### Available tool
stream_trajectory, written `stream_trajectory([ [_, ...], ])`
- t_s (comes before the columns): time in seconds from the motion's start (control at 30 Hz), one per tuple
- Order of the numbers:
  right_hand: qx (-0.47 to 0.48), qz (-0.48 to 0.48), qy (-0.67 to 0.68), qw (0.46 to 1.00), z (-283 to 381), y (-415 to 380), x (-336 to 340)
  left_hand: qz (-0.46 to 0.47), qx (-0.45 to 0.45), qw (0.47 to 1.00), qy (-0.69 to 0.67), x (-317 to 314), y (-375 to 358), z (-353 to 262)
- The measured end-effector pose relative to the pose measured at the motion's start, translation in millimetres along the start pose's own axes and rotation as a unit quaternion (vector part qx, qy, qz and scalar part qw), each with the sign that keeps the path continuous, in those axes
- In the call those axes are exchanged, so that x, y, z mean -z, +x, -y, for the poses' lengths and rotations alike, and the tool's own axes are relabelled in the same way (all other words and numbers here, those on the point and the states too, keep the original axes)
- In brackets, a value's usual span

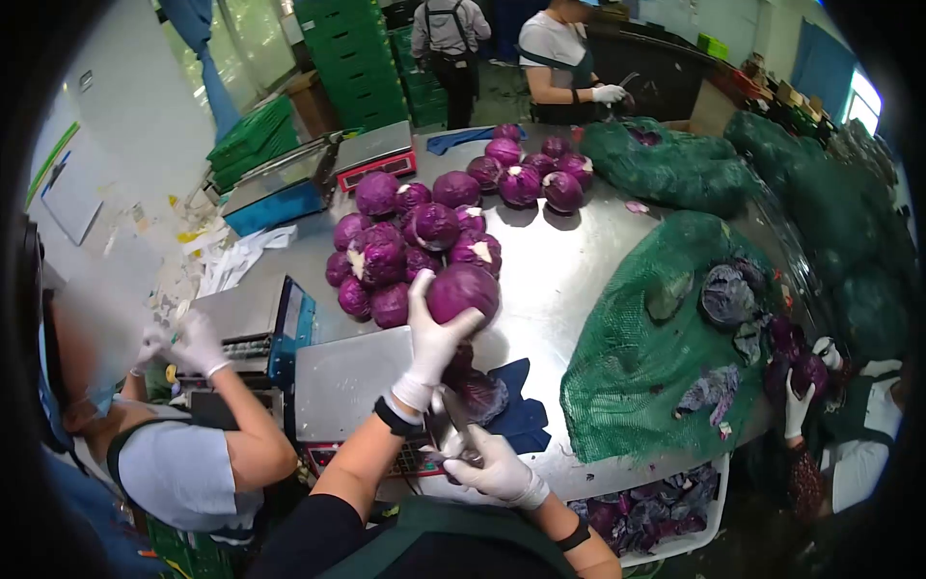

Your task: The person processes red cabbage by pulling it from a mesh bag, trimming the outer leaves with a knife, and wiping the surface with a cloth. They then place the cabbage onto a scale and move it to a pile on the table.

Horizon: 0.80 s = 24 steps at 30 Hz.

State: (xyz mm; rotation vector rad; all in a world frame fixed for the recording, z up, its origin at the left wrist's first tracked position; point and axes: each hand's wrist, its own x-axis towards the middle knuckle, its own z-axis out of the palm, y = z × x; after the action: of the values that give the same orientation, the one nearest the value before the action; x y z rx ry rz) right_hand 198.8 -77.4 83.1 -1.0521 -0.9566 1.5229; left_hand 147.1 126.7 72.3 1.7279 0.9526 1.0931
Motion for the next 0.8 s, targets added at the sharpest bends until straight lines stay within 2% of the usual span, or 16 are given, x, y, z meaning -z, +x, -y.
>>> stream_trajectory([
  [0.03, 0.004, -0.082, 0.028, 0.996, -6.6, -6.3, 10.7, -0.053, -0.009, 0.998, -0.038, -2.2, 15.6, 18.2],
  [0.07, 0.084, -0.215, 0.035, 0.973, -17.5, -9.9, 22.0, -0.106, -0.017, 0.991, -0.074, -4.8, 31.1, 42.3],
  [0.1, 0.083, -0.284, 0.119, 0.948, -10.7, -16.9, 35.3, -0.142, -0.062, 0.988, 0.01, -1.3, 44.3, 51.9],
  [0.13, 0.091, -0.365, 0.071, 0.924, -27.0, -32.7, 58.9, -0.177, -0.107, 0.974, 0.093, 3.2, 56.7, 60.1],
  [0.23, 0.082, -0.513, -0.007, 0.854, -39.5, -94.1, 95.9, -0.197, -0.067, 0.974, 0.089, 23.0, 86.7, 97.0],
  [0.27, 0.111, -0.535, -0.03, 0.837, -57.9, -121.7, 112.1, -0.191, -0.041, 0.979, 0.055, 25.3, 96.6, 110.4],
  [0.33, 0.083, -0.615, -0.065, 0.781, -85.1, -178.5, 133.3, -0.183, -0.095, 0.974, 0.089, 19.6, 92.3, 91.7],
  [0.4, -0.099, -0.658, -0.217, 0.715, -84.2, -229.9, 145.2, -0.11, -0.116, 0.982, 0.098, -3.1, 79.7, 57.2],
  [0.47, -0.129, -0.657, -0.472, 0.574, -105.4, -264.9, 163.3, 0.027, -0.14, 0.989, 0.029, -42.0, 62.4, 12.2],
  [0.5, -0.093, -0.668, -0.467, 0.571, -99.8, -270.5, 167.7, 0.11, -0.161, 0.981, -0.006, -68.6, 62.9, 27.5],
  [0.57, -0.054, -0.678, -0.462, 0.57, -71.2, -253.7, 181.9, 0.238, -0.162, 0.958, -0.006, -119.5, 27.8, -16.7],
  [0.6, -0.063, -0.673, -0.365, 0.641, -62.4, -244.6, 196.8, 0.299, -0.134, 0.944, -0.043, -148.3, 8.2, -27.8],
  [0.67, -0.03, -0.629, -0.203, 0.749, -52.1, -217.2, 230.1, 0.454, -0.186, 0.871, -0.032, -214.6, -14.5, -17.8],
  [0.7, -0.006, -0.601, -0.281, 0.748, -46.5, -197.7, 246.1, 0.523, -0.187, 0.83, -0.049, -248.1, -21.2, -5.0],
  [0.73, 0.009, -0.578, -0.336, 0.744, -20.1, -173.6, 245.5, 0.605, -0.094, 0.789, -0.053, -276.6, -24.2, 8.0],
  [0.8, 0.059, -0.514, -0.394, 0.76, 1.4, -142.4, 251.4, 0.596, -0.054, 0.801, 0.016, -318.6, -21.0, 34.5],
])
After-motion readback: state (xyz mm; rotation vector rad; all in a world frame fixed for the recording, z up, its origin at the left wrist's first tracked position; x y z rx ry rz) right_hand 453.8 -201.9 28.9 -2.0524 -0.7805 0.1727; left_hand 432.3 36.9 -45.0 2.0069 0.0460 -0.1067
